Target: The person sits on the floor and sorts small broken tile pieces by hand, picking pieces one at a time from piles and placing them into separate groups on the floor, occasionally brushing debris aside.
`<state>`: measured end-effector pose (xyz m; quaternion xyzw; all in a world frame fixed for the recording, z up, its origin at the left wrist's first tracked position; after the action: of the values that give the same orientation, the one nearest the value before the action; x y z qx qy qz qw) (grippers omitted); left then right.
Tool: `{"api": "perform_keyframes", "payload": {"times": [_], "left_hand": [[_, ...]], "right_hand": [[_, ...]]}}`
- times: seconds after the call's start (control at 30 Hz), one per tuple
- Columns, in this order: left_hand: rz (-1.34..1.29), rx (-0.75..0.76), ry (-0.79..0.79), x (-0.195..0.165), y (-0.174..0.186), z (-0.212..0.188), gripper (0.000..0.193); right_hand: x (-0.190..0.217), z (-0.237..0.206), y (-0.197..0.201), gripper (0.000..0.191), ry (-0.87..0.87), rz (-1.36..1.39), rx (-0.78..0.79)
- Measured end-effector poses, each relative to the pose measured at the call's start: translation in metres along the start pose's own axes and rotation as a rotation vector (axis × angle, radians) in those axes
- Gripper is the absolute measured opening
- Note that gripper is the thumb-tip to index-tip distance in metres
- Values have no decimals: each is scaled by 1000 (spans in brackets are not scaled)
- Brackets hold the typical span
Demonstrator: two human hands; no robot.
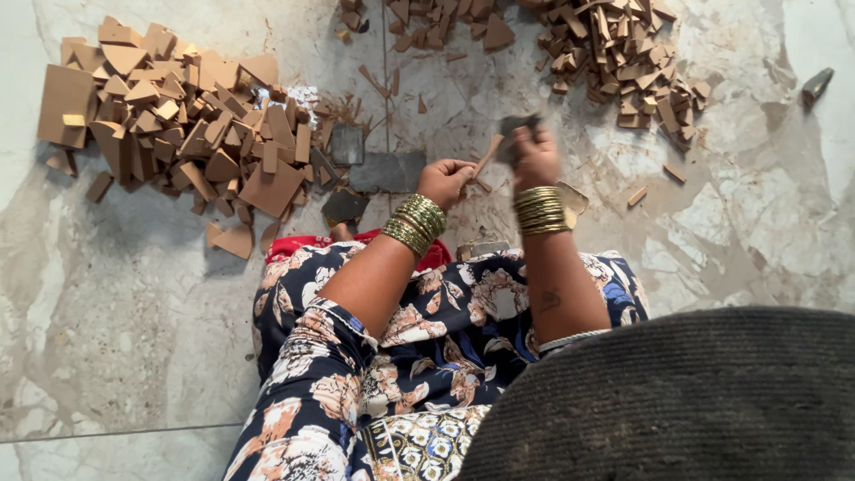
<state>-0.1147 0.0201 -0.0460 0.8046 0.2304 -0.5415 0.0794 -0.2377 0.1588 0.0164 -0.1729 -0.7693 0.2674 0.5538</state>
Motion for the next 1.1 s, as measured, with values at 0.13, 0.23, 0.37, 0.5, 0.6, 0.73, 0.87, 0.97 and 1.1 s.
{"api": "perform_keyframes", "payload": {"times": [0.13, 0.23, 0.37, 0.5, 0.6, 0.73, 0.87, 0.97, 1.1], "left_hand": [[-34, -314, -228, -32, 51, 5, 10], [147, -912, -58, -50, 151, -4, 34], [-421, -1065, -240, -59, 221, -16, 26], [-355, -1005, -73, -63, 202, -18, 44], [-325, -798, -56, -67, 161, -4, 37], [-343, -506, -142, -61, 120, 18, 32], [-19, -158, -318, -65, 72, 31, 27], [911, 56, -71, -28, 36, 33, 43], [1306, 181, 93, -5, 27, 16, 44]], "right_hand": [[63, -11, 6, 38, 93, 6, 211], [54, -26, 22, 56, -173, 135, 229], [37, -19, 38, 59, -149, -327, 189], [7, -17, 25, 43, 57, -1572, 206], [-29, -27, 20, 26, -91, -1861, 248], [-43, -36, 10, 23, 4, -1920, 296], [-43, -39, -7, 21, 108, -1848, 429], [-39, -52, -35, 20, 251, -1700, 635], [-30, -80, -70, 15, 513, -1614, 873]]}}
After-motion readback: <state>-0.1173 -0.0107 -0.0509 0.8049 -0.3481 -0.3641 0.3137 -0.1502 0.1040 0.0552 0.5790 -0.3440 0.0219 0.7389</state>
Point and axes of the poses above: each hand's wrist, its own z-axis towards the middle knuckle, its own y-axis out of the back of the hand, x = y × z, the point moved 9 cm from there along z, towards the middle knuckle, and after that the axes turned 11 degrees about z, right-handed, at the moved point
